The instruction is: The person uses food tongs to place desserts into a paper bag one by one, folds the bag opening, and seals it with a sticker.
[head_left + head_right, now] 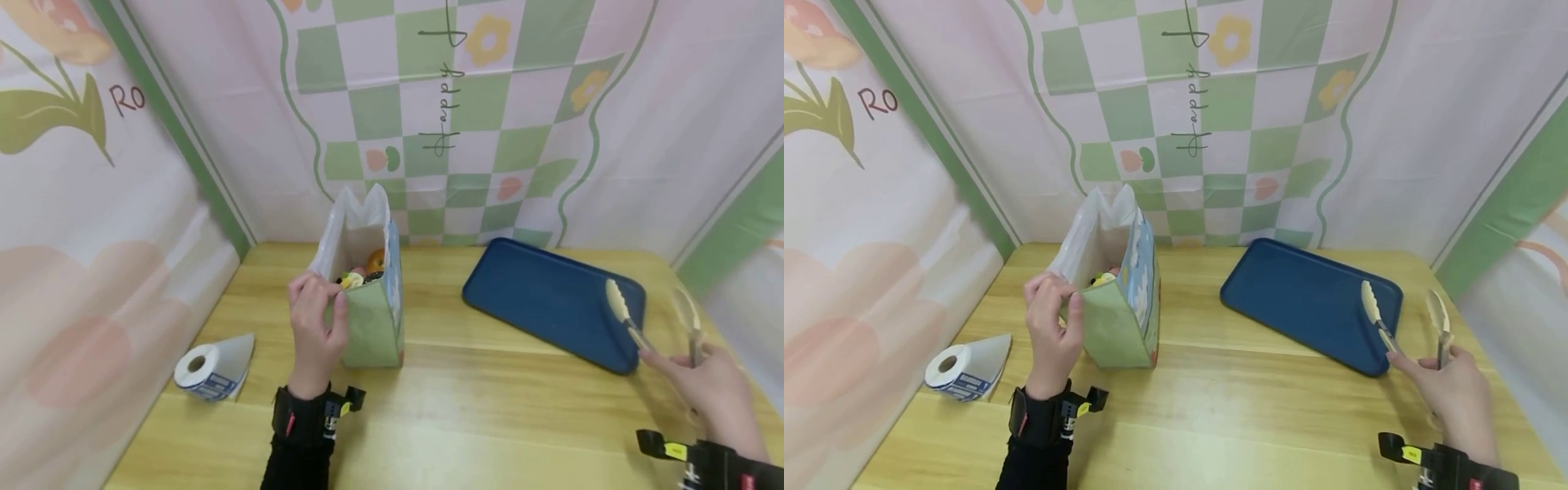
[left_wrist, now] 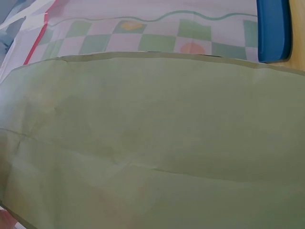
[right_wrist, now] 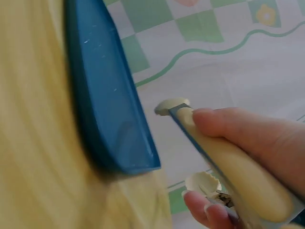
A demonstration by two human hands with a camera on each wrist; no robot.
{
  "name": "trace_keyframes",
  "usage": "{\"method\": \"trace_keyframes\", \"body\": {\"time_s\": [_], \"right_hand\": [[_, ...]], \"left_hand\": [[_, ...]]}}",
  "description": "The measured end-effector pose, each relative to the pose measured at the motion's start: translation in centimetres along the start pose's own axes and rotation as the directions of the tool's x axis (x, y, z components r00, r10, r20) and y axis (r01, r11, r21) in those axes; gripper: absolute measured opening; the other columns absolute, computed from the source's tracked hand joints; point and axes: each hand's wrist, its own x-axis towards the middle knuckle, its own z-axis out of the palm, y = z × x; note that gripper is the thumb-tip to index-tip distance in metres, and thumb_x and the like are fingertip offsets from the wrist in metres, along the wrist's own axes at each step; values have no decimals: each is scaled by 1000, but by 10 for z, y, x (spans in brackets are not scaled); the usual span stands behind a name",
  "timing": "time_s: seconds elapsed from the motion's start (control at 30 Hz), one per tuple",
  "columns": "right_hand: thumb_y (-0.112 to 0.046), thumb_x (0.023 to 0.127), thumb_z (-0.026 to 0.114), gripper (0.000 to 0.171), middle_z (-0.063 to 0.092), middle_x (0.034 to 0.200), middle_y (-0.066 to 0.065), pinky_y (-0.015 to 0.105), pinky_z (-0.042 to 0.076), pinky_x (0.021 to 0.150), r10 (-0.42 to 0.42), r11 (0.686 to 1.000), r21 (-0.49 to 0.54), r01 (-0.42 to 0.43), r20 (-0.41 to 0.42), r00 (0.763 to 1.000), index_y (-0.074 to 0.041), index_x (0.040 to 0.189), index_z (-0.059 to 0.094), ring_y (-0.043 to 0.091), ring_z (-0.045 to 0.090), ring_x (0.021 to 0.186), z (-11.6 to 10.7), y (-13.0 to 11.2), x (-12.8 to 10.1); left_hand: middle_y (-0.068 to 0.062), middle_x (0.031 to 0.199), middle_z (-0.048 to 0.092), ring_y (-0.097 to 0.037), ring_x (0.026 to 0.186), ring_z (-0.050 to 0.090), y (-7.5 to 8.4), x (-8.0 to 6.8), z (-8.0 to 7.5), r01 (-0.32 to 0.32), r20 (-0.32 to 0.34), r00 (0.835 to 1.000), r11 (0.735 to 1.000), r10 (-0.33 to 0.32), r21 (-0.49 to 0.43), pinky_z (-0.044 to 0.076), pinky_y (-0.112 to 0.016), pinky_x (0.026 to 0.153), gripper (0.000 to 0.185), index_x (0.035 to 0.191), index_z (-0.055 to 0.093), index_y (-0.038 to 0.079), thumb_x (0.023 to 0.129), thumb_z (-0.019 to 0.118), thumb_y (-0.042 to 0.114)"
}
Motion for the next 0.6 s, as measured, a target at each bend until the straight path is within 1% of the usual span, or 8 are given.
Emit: {"method": "trace_keyframes", "body": {"time_s": [0.07, 0.2, 0.33, 0.4, 0.47, 0.5, 0.53, 0.6], "right_hand": [[-70, 82, 61, 95, 58, 111, 36, 36, 41, 51, 18, 1000, -3, -18, -9, 1000, 10, 131, 46, 21, 53, 62, 2, 2, 1], [-68, 83, 61, 89, 59, 110, 35, 35, 40, 51, 5, 1000, 1, -5, -18, 1000, 9, 128, 50, 23, 54, 66, 6, 11, 4], [-67, 83, 62, 87, 58, 114, 37, 33, 40, 52, -4, 1000, 7, 4, -23, 1000, 8, 126, 50, 25, 55, 73, 13, 17, 7], [-67, 83, 62, 87, 61, 104, 33, 34, 41, 52, 5, 1000, 21, -4, -15, 1000, 8, 126, 50, 25, 55, 72, 17, 19, 8], [-66, 83, 62, 83, 61, 87, 21, 36, 42, 50, 3, 999, 40, -2, -3, 1000, 6, 121, 52, 22, 53, 63, 23, 22, 7], [-65, 84, 62, 78, 59, 79, 14, 36, 42, 48, -5, 999, 54, 5, 2, 1000, 5, 117, 54, 20, 51, 59, 26, 23, 7], [-65, 84, 63, 73, 55, 71, 8, 37, 42, 46, -4, 998, 63, 4, 2, 1000, 5, 107, 56, 19, 49, 54, 28, 25, 7], [-63, 84, 64, 65, 45, 63, -1, 37, 41, 44, -15, 998, 69, 15, -2, 1000, 1, 91, 53, 17, 45, 48, 33, 27, 6]], "left_hand": [[-7, 70, 52, -24, 73, 49, 0, 1, 0, -6, -4, 1000, 1000, 6, -1, 36, -45, 90, 36, 75, 58, 2, 101, 48, 25], [-7, 70, 52, -23, 72, 48, 0, 1, 0, -17, -10, 1000, 1000, 17, -1, 36, -45, 90, 35, 75, 58, 2, 101, 48, 24], [-7, 70, 52, -23, 72, 49, -1, 1, 0, -16, -6, 1000, 1000, 16, 3, 36, -45, 90, 33, 76, 58, 2, 100, 49, 23], [-7, 70, 52, -23, 73, 48, -2, 2, 0, -17, -4, 1000, 1000, 17, 4, 36, -45, 90, 33, 76, 58, 2, 100, 49, 23], [-7, 71, 52, -23, 73, 48, -2, 2, -1, -19, -4, 1000, 1000, 19, 7, 37, -44, 90, 33, 76, 58, 2, 100, 49, 22], [-7, 70, 52, -23, 73, 48, -2, 2, -1, -22, -6, 1000, 1000, 22, 7, 37, -45, 90, 33, 76, 58, 2, 100, 49, 22], [-7, 71, 52, -23, 73, 48, -2, 2, -1, -23, -5, 1000, 1000, 23, 8, 37, -45, 89, 33, 76, 58, 2, 100, 49, 22], [-7, 71, 53, -23, 73, 48, -3, 2, -1, -24, -2, 1000, 1000, 24, 9, 37, -45, 90, 32, 76, 58, 2, 100, 49, 22]]}}
